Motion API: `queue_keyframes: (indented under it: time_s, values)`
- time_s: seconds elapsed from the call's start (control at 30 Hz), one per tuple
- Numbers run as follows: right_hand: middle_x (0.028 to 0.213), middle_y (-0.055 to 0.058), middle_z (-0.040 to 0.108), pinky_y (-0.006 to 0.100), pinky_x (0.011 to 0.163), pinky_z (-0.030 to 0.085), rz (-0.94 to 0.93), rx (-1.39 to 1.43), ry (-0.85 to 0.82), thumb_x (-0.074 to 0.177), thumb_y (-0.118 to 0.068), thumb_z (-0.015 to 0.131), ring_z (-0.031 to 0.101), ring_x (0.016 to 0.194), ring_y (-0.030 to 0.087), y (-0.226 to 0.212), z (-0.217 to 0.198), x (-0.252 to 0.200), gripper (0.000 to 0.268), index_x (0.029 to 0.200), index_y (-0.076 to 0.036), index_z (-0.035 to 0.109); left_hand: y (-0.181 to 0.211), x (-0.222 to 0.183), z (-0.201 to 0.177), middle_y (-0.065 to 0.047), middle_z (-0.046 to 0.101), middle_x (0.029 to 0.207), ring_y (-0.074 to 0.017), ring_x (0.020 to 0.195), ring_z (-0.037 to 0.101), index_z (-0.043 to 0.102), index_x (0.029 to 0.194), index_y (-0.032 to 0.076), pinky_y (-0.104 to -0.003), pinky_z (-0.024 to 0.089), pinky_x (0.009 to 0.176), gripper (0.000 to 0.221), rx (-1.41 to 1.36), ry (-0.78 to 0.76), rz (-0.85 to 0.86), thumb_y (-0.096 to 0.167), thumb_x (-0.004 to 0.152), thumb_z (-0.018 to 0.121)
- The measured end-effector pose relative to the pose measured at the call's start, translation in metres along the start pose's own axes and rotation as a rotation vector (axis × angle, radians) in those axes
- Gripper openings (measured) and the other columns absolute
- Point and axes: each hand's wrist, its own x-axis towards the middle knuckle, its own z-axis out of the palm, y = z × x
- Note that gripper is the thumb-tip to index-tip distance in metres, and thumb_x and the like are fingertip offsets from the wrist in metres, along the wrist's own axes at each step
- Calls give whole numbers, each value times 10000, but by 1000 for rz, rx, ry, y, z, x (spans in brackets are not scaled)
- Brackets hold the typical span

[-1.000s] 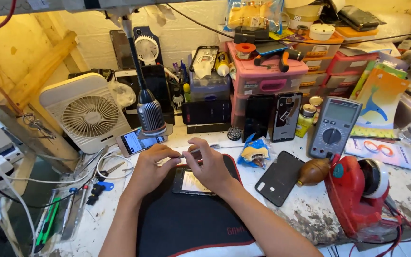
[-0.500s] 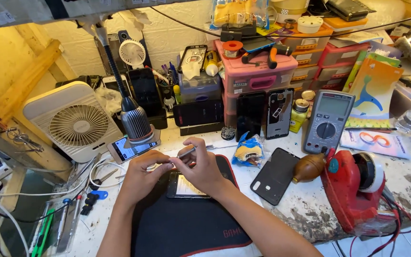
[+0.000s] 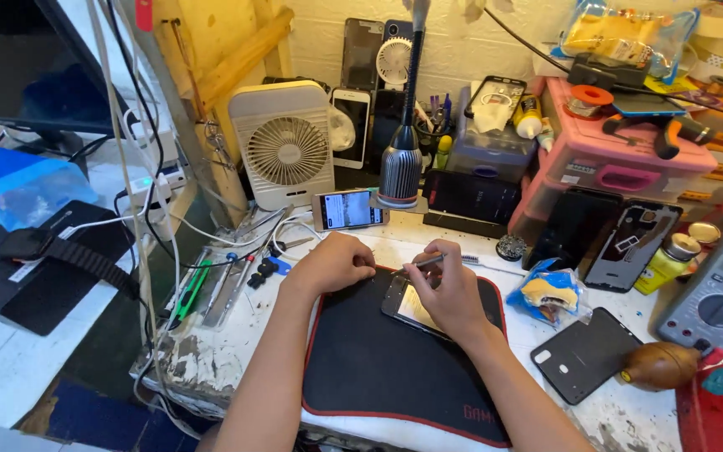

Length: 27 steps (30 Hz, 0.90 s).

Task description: Repairing a mobile phone by carefully manipulating internal components with a small tool on a workbench.

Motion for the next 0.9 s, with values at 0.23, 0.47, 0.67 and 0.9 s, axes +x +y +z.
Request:
queue_keyframes:
  time_s: [0.23, 0.47, 0.67, 0.9]
  values:
    - [914, 134, 774, 320, 602, 617, 39, -38, -40, 936, -136, 751, 736, 706, 260, 3, 7, 2, 407, 1174, -111, 422, -1, 9, 7, -89, 766, 881, -300, 899, 737, 826, 974, 160, -390, 591, 826, 145, 120, -104, -51, 164, 838, 776]
    - [925, 154, 776, 340, 646, 628, 56, -18, -87, 945, -135, 738, 730, 733, 261, 3, 12, 0, 389, 1177, -112, 427, -7, 5, 7, -102, 768, 879, -306, 916, 736, 828, 950, 163, -388, 595, 828, 128, 68, -170, -99, 148, 828, 791]
    - [956, 178, 774, 372, 681, 648, 48, -23, -119, 939, -99, 732, 744, 758, 279, 3, 17, 2, 387, 1177, -108, 427, -7, 5, 4, -133, 768, 892, -330, 936, 735, 832, 934, 158, -402, 600, 825, 121, 65, -202, -101, 131, 822, 799]
    - [938, 160, 781, 396, 745, 638, 34, -52, -108, 936, -128, 741, 765, 807, 303, 0, 18, 4, 374, 1161, -105, 442, -5, 3, 1, -150, 768, 887, -328, 921, 734, 830, 934, 146, -395, 599, 824, 122, 48, -185, -104, 120, 818, 802]
